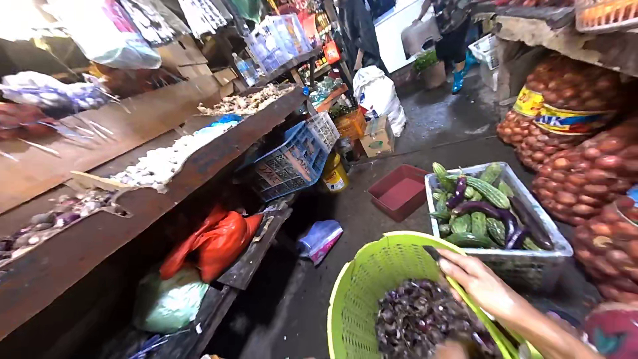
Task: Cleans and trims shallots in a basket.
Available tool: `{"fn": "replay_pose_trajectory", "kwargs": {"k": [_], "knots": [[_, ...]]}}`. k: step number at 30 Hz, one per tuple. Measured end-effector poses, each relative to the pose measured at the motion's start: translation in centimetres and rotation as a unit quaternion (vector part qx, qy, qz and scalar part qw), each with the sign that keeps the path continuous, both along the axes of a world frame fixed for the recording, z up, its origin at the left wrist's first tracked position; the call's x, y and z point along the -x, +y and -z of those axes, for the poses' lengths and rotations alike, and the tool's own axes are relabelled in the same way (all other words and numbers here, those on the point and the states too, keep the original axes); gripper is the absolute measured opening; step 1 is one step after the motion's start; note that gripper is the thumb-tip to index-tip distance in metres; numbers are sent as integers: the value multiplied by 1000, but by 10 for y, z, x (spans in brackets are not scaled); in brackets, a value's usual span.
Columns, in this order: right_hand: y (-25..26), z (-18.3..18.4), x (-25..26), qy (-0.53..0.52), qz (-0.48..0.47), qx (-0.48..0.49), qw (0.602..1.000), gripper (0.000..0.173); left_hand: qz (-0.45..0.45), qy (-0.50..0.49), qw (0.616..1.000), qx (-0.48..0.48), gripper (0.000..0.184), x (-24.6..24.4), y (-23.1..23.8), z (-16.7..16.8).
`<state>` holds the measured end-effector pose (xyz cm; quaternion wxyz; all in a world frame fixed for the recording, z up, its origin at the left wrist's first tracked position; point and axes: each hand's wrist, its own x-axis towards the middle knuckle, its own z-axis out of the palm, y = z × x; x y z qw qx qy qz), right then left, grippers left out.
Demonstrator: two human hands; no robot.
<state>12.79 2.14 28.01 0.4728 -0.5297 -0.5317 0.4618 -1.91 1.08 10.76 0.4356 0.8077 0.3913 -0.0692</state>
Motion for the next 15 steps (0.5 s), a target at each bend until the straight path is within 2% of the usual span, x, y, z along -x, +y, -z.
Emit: {"fn": "replay_pose_trajectory", "kwargs": {"k": [2,3,5,7,9,12,13,15], "knots": [[0,-5,-6,-16,-9,-1,1000,36,-116,-97,978,141,64,18,27,-10],[-2,-7,-9,-26,-18,2,1000,34,-158,-139,956,206,62,28,36,-30],[-1,-8,-13,-37,-32,15,999,31,-189,-214,922,262,56,48,52,-69],[1,-5,-11,-52,-44,21,997,32,-197,-281,905,252,46,66,62,-101],[1,0,-5,-132,-43,-8,990,35,-196,-356,879,249,42,80,67,-117],[-7,3,8,-279,-45,-91,955,57,-168,-458,832,264,54,89,70,-128],[-10,5,13,-311,-46,-126,941,65,-162,-482,821,260,52,90,69,-131],[-13,13,21,-347,-41,-216,912,69,-136,-510,809,258,47,94,68,-135]]}}
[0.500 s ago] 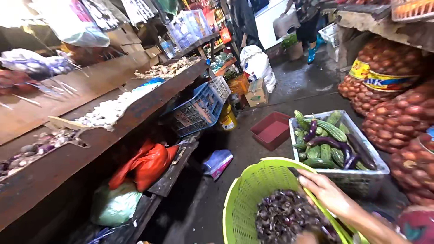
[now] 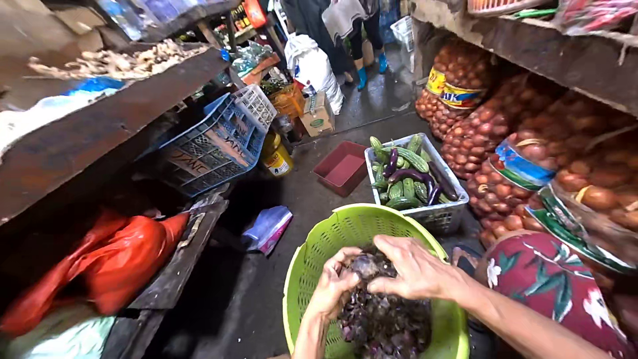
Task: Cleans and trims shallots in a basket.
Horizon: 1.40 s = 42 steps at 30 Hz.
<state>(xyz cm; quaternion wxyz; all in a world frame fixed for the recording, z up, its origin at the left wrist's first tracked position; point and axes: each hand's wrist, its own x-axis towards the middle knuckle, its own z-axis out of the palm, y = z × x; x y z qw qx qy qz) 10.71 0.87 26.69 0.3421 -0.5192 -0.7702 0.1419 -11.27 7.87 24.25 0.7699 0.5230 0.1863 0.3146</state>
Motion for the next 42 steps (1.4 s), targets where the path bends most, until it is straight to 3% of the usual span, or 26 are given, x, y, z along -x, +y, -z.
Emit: {"fn": "replay_pose_trajectory", "kwargs": {"k": [4,8,14,17,20,24,27,29,34,42], "knots": [[7,19,9,-53,-13,-173,983,60,52,-31,998,-20,38,9,1,0],[10,25,12,-72,1,-247,966,57,83,-48,995,-11,38,11,2,-5],[10,23,11,-120,20,-309,943,59,55,15,998,9,43,12,-4,-11],[10,26,14,-116,23,-314,942,57,21,50,998,28,40,12,-7,-14],[10,30,17,-90,24,-286,954,56,12,9,1000,12,37,14,-5,-12],[10,29,16,13,-22,-195,981,54,-46,-62,996,-54,38,12,-5,-7],[5,25,18,59,-106,-114,986,52,-81,-80,993,-39,46,7,-5,-5],[3,24,22,94,-111,-99,984,51,-59,-105,993,-15,45,9,-3,-4],[8,23,23,73,21,-129,989,64,16,-131,990,-47,38,12,-2,-4],[12,28,22,-65,75,-274,957,56,-35,-62,988,-135,34,12,-4,-1]]}}
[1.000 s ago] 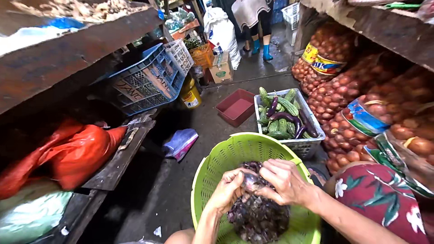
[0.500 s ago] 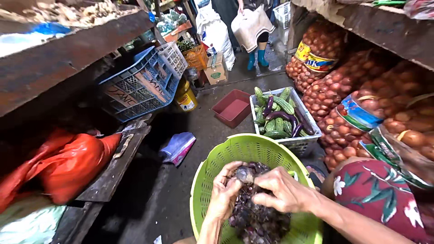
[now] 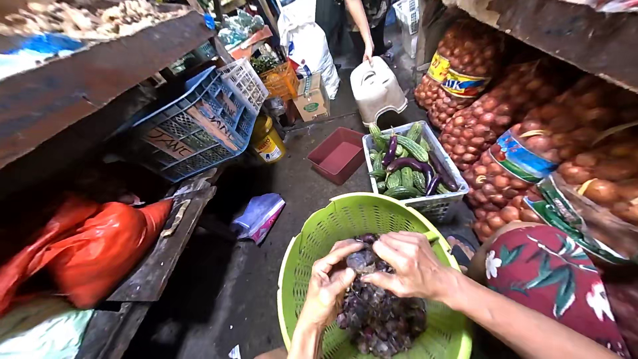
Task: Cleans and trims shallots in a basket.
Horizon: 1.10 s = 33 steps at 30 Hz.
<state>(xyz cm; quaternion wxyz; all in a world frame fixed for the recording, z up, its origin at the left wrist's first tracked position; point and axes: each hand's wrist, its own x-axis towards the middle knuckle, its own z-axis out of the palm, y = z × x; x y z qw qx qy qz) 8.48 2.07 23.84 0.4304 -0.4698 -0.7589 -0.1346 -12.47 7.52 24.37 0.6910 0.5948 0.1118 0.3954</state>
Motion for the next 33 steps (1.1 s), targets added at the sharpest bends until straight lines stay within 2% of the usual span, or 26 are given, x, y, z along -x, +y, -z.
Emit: {"fn": "replay_pose_trajectory", "kwargs": {"k": [5,10,12,14,17,23,29,33], "knots": [[-1,4,1,-64,31,-40,997,57,-27,6,999,-29,30,-1,0,0],[-6,2,2,-62,-48,-50,996,55,-92,-32,990,98,37,-6,-5,-1],[-7,2,8,23,-72,-11,997,56,-68,-52,989,122,42,-1,-3,-4],[-5,-2,9,96,-55,53,992,59,-2,-70,991,118,46,4,-2,-7],[-2,-2,6,117,-42,95,988,68,44,-68,991,105,45,1,-4,-6],[0,1,6,59,-21,30,998,59,27,-58,994,86,43,-2,-3,-2],[1,3,3,23,28,-33,999,60,9,-64,996,66,44,-2,-3,-1],[1,4,4,11,29,-43,999,58,9,-92,990,109,44,-7,-8,0]]}}
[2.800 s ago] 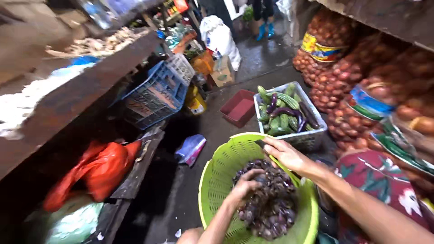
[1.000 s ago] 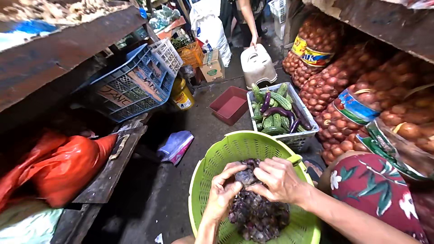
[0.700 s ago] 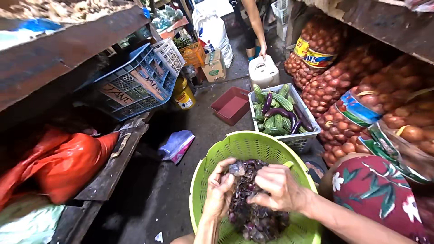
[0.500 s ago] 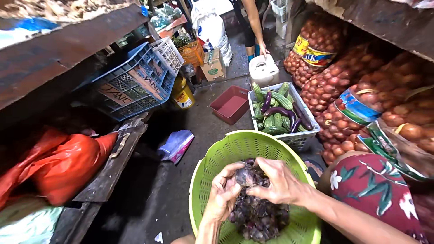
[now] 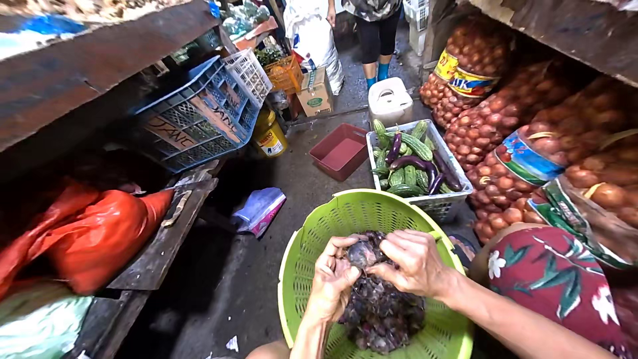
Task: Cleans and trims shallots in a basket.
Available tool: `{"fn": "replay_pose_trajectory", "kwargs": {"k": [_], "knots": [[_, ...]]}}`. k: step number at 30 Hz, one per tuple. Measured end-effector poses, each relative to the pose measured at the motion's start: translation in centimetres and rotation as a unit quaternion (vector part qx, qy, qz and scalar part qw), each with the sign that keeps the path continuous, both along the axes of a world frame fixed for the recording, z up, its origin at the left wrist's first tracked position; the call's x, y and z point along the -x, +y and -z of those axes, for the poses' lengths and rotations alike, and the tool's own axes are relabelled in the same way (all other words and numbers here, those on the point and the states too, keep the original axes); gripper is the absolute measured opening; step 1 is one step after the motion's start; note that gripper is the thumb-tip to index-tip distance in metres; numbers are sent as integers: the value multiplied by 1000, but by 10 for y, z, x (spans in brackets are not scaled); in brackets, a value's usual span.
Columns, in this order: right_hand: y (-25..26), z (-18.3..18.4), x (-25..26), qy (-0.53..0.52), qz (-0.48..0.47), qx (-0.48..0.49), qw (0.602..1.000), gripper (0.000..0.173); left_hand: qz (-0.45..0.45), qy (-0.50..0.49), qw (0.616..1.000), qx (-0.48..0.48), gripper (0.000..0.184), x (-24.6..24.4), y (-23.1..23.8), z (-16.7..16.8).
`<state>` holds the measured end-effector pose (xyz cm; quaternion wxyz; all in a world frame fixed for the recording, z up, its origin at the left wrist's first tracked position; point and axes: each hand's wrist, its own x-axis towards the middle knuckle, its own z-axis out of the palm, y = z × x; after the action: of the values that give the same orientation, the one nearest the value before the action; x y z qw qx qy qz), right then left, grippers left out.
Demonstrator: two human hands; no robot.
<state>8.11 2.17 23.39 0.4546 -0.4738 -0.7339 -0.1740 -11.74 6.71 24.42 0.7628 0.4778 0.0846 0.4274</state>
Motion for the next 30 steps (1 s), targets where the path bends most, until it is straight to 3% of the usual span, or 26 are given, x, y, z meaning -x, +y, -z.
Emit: {"fn": "replay_pose_trajectory", "kwargs": {"k": [3,5,8,14,25,30], "knots": [[-1,2,2,-48,-1,-12,999,55,20,-28,998,61,45,-4,-4,0],[-2,1,3,-21,-32,-3,999,55,29,-36,996,71,42,-5,-4,0],[-1,-7,0,42,-52,40,997,62,37,-31,998,47,38,-1,-1,0],[0,-9,-6,0,-64,58,996,61,50,31,998,-24,34,1,0,-2],[-2,-3,-1,42,-88,75,992,55,16,30,998,-55,33,1,1,1],[-2,-7,-2,3,-55,63,997,58,-2,73,994,-83,32,3,1,-1]]}}
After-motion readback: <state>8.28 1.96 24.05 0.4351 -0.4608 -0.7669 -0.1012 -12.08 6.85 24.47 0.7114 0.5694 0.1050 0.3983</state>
